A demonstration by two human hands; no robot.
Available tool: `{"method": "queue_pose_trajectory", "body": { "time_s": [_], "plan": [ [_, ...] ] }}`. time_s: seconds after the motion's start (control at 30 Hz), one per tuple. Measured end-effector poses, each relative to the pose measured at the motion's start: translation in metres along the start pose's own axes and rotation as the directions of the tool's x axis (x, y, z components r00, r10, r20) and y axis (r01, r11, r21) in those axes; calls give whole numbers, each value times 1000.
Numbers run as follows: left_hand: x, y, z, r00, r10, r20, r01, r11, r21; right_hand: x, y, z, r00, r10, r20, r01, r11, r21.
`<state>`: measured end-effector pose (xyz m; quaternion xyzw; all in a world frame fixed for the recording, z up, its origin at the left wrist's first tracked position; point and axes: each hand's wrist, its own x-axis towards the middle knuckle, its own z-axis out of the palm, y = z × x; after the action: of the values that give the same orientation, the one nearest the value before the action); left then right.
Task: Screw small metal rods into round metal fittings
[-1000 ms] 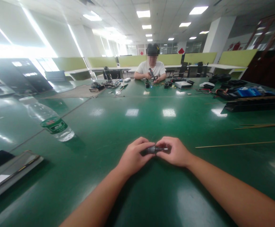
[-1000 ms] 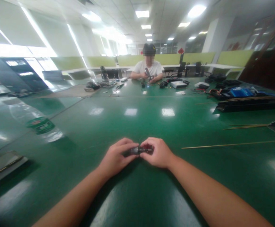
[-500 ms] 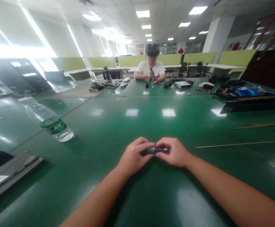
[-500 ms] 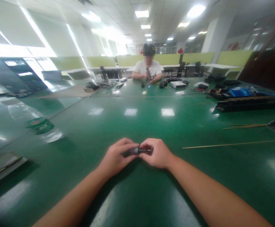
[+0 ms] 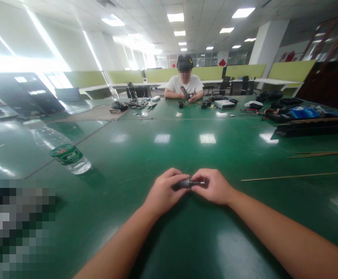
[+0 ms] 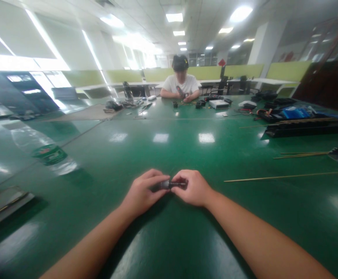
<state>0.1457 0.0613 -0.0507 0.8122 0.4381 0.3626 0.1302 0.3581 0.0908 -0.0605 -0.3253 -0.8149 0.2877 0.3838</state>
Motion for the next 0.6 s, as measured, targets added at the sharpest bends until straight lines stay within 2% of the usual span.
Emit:
{"method": "queue_pose_trajectory", "body": {
  "time_s": [0.6],
  "plan": [
    [0, 0, -2, 1000, -7, -13, 8, 1000, 30, 1, 4, 2, 1000, 20, -18, -20, 1000, 1]
  ]
}}
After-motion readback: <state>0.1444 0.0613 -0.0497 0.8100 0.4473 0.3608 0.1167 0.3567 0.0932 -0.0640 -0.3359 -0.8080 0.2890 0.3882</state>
